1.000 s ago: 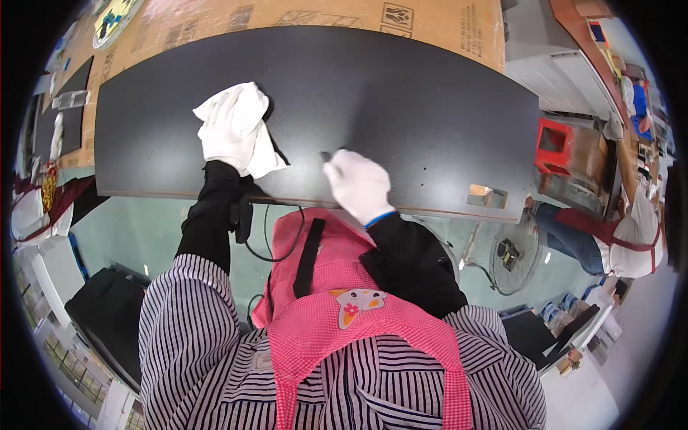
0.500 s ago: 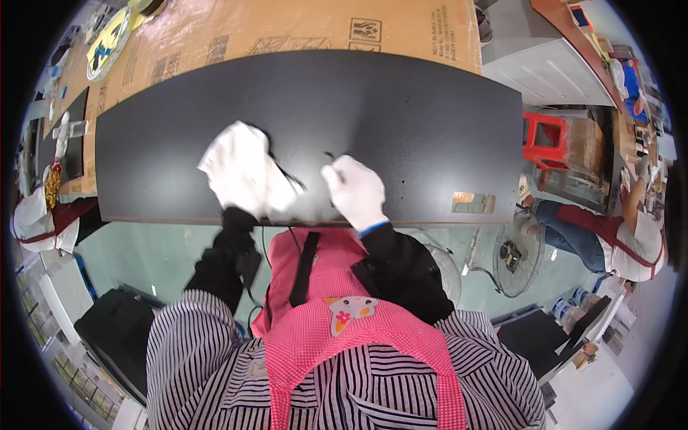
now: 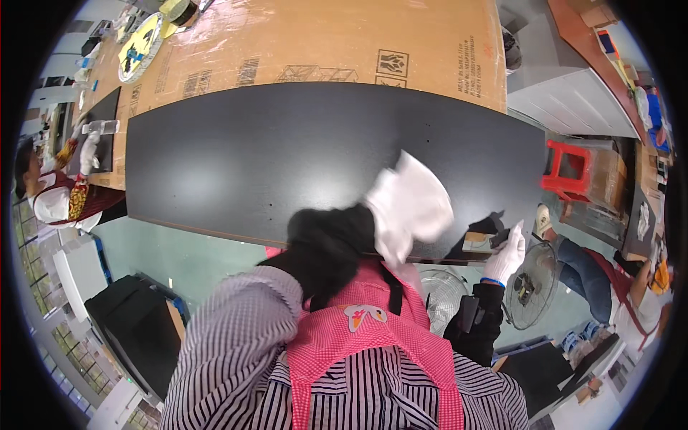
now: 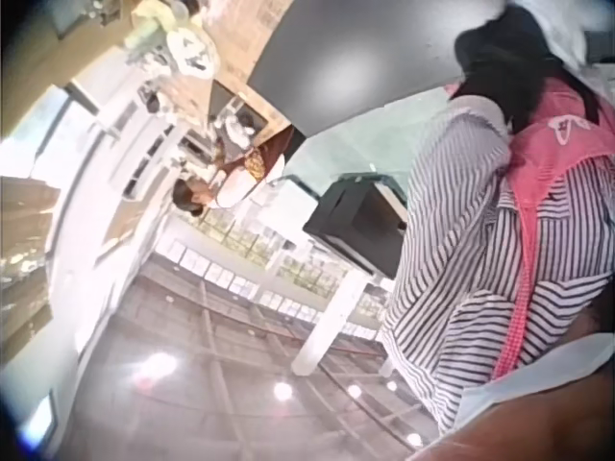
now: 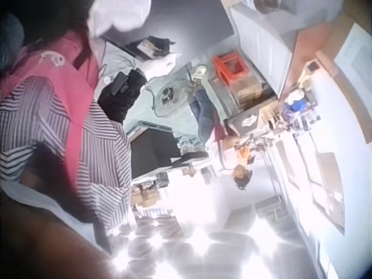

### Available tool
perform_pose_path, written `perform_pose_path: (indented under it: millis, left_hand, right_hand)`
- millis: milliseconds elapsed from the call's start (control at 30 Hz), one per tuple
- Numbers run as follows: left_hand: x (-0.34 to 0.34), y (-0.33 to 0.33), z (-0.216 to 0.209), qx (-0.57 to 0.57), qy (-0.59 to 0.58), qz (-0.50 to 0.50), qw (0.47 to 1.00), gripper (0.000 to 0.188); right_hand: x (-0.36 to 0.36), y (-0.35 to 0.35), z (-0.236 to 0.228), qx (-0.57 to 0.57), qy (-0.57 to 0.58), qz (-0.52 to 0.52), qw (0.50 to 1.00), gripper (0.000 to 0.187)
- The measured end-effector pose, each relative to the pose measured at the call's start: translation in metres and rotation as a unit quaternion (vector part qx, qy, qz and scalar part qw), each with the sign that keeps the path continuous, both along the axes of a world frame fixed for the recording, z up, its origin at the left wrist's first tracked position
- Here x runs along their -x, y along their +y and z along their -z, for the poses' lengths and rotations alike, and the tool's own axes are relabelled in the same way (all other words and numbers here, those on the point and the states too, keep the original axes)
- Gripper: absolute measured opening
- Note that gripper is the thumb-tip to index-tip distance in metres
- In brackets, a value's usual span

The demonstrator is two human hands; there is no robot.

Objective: Cleaning a black wooden board using a white cloth in a furniture workshop.

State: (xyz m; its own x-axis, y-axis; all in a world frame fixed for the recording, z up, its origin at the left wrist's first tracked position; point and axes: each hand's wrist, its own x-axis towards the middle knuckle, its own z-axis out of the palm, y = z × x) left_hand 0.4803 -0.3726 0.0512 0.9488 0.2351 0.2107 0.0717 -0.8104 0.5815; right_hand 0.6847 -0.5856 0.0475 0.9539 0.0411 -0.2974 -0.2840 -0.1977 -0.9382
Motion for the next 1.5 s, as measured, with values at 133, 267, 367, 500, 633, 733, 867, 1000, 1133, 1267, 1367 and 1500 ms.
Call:
perform_pose_path:
  millis: [133, 267, 367, 500, 633, 733, 867, 1000, 1133, 1267, 1367, 1500]
  left_hand:
    - [0.089, 0.140, -0.024, -0.168, 0.150, -0.263, 0.938, 0.029]
    - [0.179, 0.223, 0.038, -0.336, 0.132, -0.474, 0.803, 0.034]
    - [0.141, 0.193, 0.084, -0.146, 0.039, -0.646, 0.748, 0.054]
    - [-0.078, 0.074, 0.033, -0.145, 0.115, -0.314, 0.931, 0.066]
    - [-0.209, 0.012, 0.010, -0.121, 0.090, -0.077, 0.986, 0.078]
    - [-0.258, -0.025, -0.025, -0.165, 0.376, 0.143, 0.901, 0.090]
    - [-0.188, -0.054, -0.026, -0.054, -0.108, 0.279, 0.953, 0.068]
    - [-0.158, 0.009, 0.017, 0.269, -0.184, 0.210, 0.922, 0.018]
    - [-0.209, 0.052, -0.044, -0.178, 0.156, 0.041, 0.971, 0.058]
    - [-0.337, 0.014, -0.050, -0.228, 0.397, 0.099, 0.883, 0.069]
    - [-0.343, -0.031, 0.034, -0.196, 0.047, 0.021, 0.979, 0.078]
    - [-0.314, -0.134, 0.029, -0.239, 0.160, 0.162, 0.944, 0.095]
  right_hand:
    - [-0.009, -0.006, 0.008, -0.042, 0.019, -0.027, 0.999, 0.034]
    - [0.002, 0.028, -0.017, -0.112, 0.078, -0.019, 0.990, 0.031]
    - [0.016, 0.040, -0.022, -0.101, 0.091, -0.050, 0.989, 0.026]
    - [0.014, 0.019, -0.028, -0.129, 0.142, -0.004, 0.982, 0.025]
    - [0.018, 0.004, -0.034, -0.113, 0.101, 0.041, 0.988, 0.026]
    - [0.015, -0.017, -0.034, -0.089, 0.114, 0.094, 0.985, 0.027]
    - [0.001, -0.037, -0.040, -0.125, 0.093, 0.110, 0.982, 0.025]
    - [-0.009, -0.046, -0.027, -0.144, 0.107, 0.124, 0.976, 0.024]
    - [0.002, -0.061, -0.013, -0.127, 0.074, 0.168, 0.975, 0.023]
    - [0.018, -0.079, -0.037, -0.122, 0.101, 0.255, 0.954, 0.021]
    - [0.053, -0.159, -0.001, -0.049, 0.148, 0.220, 0.963, 0.060]
    - [0.085, -0.204, 0.007, 0.467, -0.199, -0.019, 0.861, 0.042]
